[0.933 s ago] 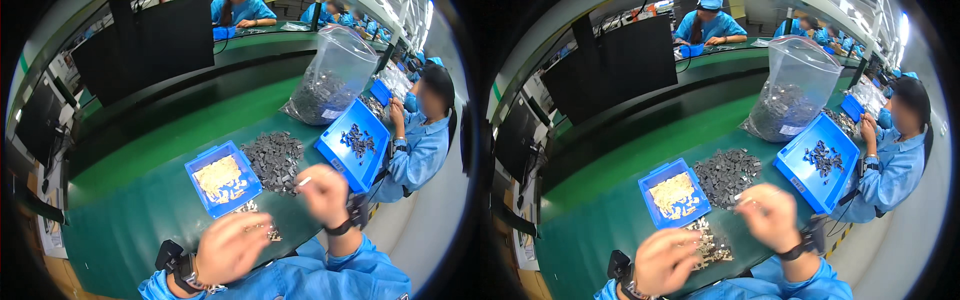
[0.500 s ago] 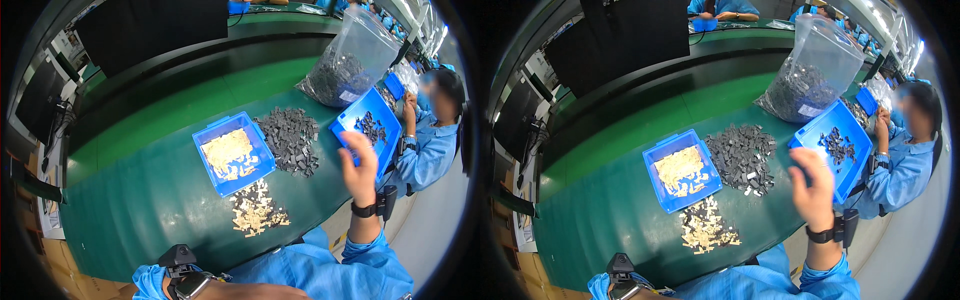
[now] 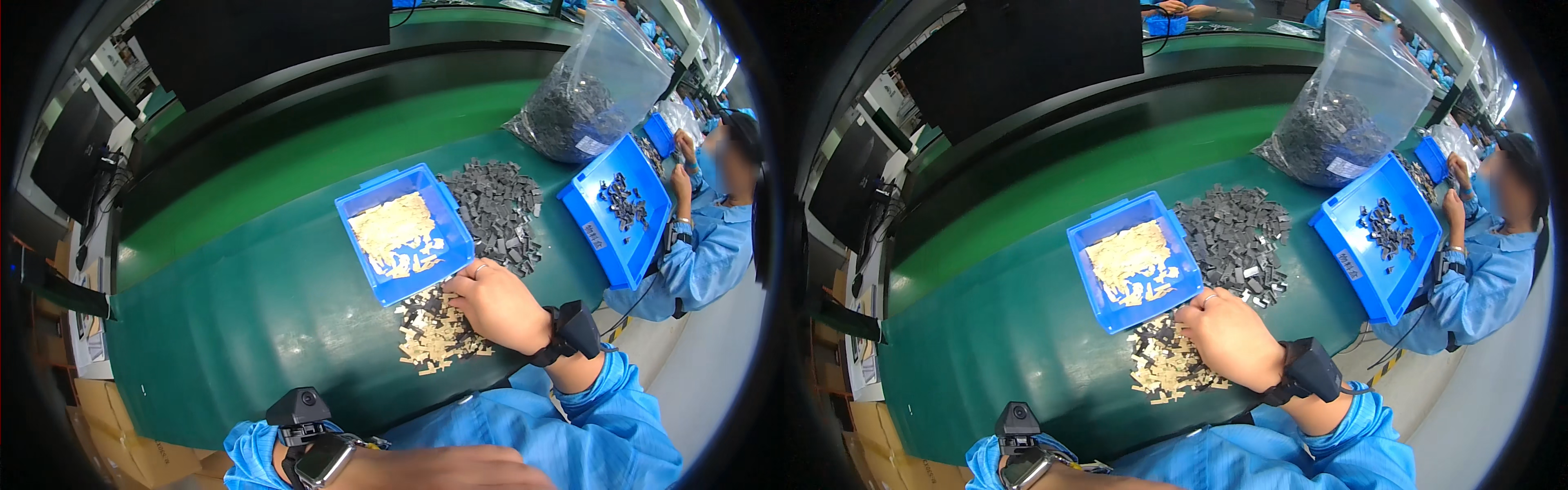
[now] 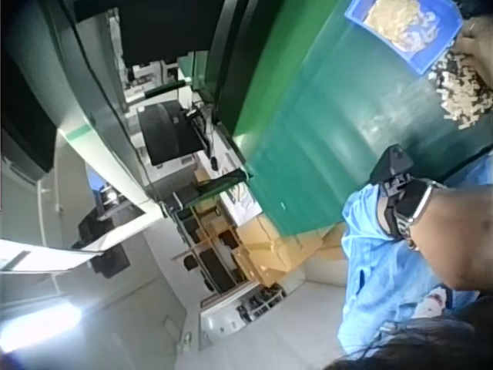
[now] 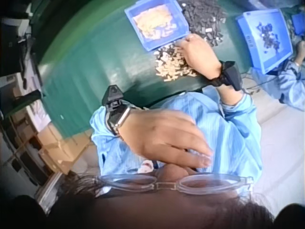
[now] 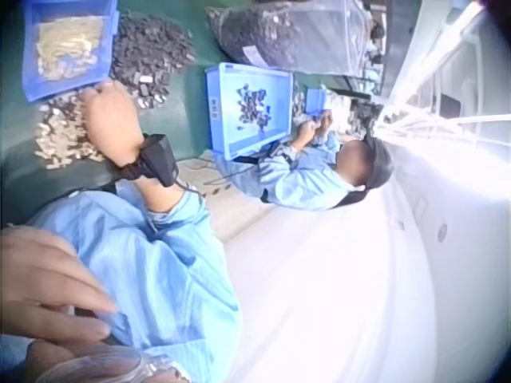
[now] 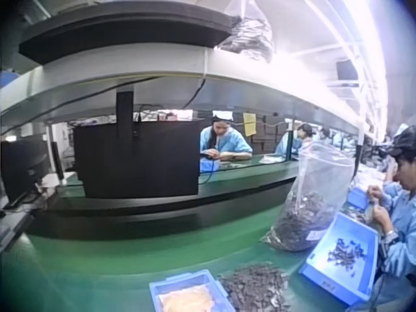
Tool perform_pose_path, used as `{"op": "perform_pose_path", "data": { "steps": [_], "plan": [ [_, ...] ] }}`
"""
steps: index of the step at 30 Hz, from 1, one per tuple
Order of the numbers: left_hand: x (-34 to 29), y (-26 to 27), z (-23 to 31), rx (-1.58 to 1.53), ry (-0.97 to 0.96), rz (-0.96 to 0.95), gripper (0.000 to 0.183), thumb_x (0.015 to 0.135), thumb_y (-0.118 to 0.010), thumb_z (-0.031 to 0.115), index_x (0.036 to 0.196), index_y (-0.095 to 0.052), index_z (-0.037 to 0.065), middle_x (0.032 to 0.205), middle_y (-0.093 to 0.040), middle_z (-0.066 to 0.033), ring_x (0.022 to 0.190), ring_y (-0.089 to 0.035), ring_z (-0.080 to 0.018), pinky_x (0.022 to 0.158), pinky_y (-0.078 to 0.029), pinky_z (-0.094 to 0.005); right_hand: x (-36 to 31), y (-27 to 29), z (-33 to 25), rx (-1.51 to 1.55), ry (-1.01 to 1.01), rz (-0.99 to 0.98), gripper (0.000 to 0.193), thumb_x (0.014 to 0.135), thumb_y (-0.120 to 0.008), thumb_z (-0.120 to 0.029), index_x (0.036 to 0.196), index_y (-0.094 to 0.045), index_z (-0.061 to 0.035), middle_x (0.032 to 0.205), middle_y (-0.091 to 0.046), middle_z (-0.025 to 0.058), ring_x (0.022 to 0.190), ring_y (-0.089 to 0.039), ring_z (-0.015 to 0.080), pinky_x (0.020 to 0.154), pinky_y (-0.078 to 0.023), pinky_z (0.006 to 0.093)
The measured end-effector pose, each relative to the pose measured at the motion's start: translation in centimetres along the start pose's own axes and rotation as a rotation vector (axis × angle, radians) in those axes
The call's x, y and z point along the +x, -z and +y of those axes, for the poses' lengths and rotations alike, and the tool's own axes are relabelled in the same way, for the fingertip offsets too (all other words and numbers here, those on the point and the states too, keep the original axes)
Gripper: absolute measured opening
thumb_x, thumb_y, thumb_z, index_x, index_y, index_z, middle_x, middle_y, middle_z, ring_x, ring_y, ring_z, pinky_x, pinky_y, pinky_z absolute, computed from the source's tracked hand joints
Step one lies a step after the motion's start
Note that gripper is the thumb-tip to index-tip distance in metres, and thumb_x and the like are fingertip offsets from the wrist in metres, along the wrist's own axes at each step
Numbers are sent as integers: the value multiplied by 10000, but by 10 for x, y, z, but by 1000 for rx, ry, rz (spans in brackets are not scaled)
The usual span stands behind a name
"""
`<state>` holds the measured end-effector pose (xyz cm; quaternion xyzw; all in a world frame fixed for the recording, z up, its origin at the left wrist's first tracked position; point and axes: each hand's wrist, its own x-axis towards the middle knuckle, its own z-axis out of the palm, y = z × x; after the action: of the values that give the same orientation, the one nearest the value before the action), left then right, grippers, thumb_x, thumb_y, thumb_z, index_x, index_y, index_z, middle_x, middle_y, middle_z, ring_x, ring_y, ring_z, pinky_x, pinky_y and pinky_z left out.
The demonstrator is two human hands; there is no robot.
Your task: Assembling small plastic and metal or ceramic components at a factory workstation.
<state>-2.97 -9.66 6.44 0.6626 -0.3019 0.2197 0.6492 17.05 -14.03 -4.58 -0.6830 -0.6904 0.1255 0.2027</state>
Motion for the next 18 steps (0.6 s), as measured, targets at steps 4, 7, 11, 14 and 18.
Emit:
{"op": "perform_pose_path", "data": {
  "steps": [4, 7, 11, 14, 18],
  "plan": [
    [-8, -18, -9, 41, -135, 138, 269, 935, -542, 98, 1167, -638, 3, 1187, -612, -163, 1025, -622, -316, 821, -504, -403, 1, 2, 0, 18, -19, -13, 63, 807, -650, -56, 863, -674, -38, 920, -640, 104, 913, -589, 310, 852, -459, 410],
    [-7, -20, -6, 63, -155, 196, 216, 930, -542, 81, 1076, -677, -3, 1169, -625, -172, 1007, -631, -316, 799, -509, -408, -2, 2, 3, 121, -27, 45, 31, 793, -674, -39, 822, -667, -49, 884, -637, 96, 887, -586, 319, 813, -469, 402],
    [-9, 9, 1, 147, -214, 169, 165, 910, -613, 112, 988, -711, 5, 1144, -651, -191, 1003, -648, -312, 788, -515, -422, -5, 14, 3, 440, -144, 59, 60, 822, -685, -22, 881, -680, -17, 845, -677, 80, 751, -636, 204, 685, -498, 328],
    [-9, 61, 1, -45, 136, 2, 252, 824, -680, -12, 1061, -650, -90, 1091, -669, -174, 929, -672, -311, 808, -541, -383, -12, 25, 4, 975, -295, 57, 75, 885, -660, -8, 945, -686, 28, 843, -711, 53, 710, -623, 67, 652, -500, 231],
    [-10, 63, -25, 856, 511, 477, 213, 836, -680, 3, 1042, -681, -52, 1003, -687, -170, 903, -679, -267, 806, -532, -329, -2, 45, -10, 1084, -169, 156, 71, 890, -646, 12, 944, -687, 31, 856, -711, 64, 798, -655, 97, 713, -520, 240]
  ]
}}
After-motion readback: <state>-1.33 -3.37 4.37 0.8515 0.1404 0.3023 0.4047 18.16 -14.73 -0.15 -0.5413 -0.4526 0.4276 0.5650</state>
